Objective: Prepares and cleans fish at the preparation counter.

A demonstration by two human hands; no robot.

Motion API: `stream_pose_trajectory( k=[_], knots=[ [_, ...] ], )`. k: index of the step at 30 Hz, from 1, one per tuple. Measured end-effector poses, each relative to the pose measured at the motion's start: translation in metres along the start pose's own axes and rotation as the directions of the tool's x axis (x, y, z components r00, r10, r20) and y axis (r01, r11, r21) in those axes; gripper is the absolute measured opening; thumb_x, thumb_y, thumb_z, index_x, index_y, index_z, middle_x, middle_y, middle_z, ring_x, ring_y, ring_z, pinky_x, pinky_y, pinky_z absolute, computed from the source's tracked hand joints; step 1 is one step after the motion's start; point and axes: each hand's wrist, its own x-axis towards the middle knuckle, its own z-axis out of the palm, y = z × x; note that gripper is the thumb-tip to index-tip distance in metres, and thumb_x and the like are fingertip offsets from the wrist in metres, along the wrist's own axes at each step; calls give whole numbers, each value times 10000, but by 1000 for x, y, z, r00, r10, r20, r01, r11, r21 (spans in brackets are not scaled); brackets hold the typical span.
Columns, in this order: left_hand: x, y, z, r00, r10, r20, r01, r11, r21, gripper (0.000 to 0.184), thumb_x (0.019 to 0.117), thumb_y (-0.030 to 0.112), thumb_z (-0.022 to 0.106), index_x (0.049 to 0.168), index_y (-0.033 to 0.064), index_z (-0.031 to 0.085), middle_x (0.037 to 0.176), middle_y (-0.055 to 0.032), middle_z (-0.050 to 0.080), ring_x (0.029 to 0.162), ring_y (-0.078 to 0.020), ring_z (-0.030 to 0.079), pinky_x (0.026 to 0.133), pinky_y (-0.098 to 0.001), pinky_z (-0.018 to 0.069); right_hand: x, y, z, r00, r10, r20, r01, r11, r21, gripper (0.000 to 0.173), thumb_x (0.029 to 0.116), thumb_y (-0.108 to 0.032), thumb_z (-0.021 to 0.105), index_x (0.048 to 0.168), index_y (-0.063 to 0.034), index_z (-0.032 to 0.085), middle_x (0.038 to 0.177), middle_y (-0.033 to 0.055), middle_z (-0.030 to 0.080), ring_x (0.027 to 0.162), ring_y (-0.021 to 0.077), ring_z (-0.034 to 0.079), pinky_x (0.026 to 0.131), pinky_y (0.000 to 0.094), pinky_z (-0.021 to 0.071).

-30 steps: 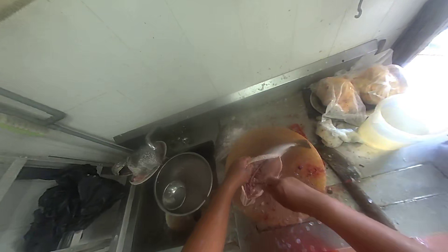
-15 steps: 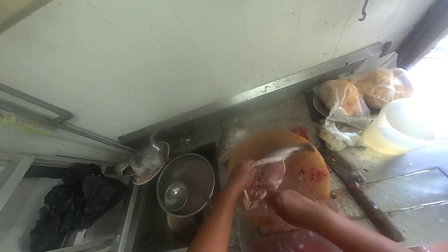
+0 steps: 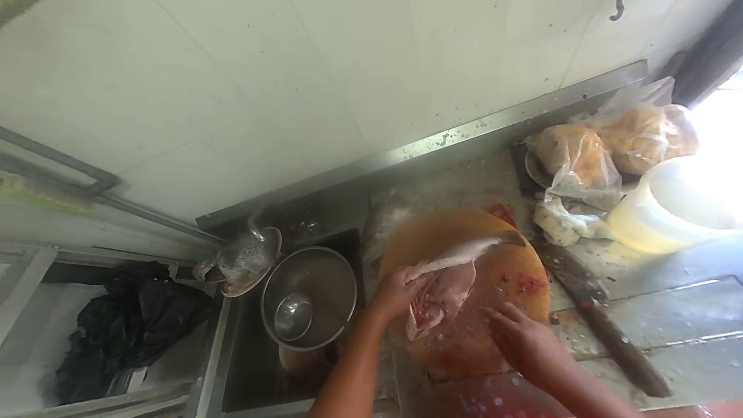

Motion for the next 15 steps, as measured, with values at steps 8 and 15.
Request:
stream_pose_trajectory(
  k=[8, 15],
  knots=[
    [-51, -19, 26, 999, -37, -34, 35, 998, -50, 615, 927, 286, 663, 1482, 76, 502, 1460, -145, 545, 1341, -225, 540, 1131, -428, 461, 38, -24, 6, 996, -77, 34, 79, 995, -62, 261, 987, -125, 601, 1214, -127, 732, 1297, 133, 669, 1244, 354, 609, 1004, 573, 519],
    [-79, -38, 60, 953, -58, -296, -32, 957, -290, 384, 994, 200, 606, 1346, 49, 632, 1278, -90, 677, 1150, -136, 669, 1012, -340, 567, 79, -48, 67, 923, -368, 113, 359, 929, 95, 333, 1023, -86, 519, 1302, -173, 678, 1262, 79, 674, 1187, 250, 650, 985, 440, 573]
  ],
)
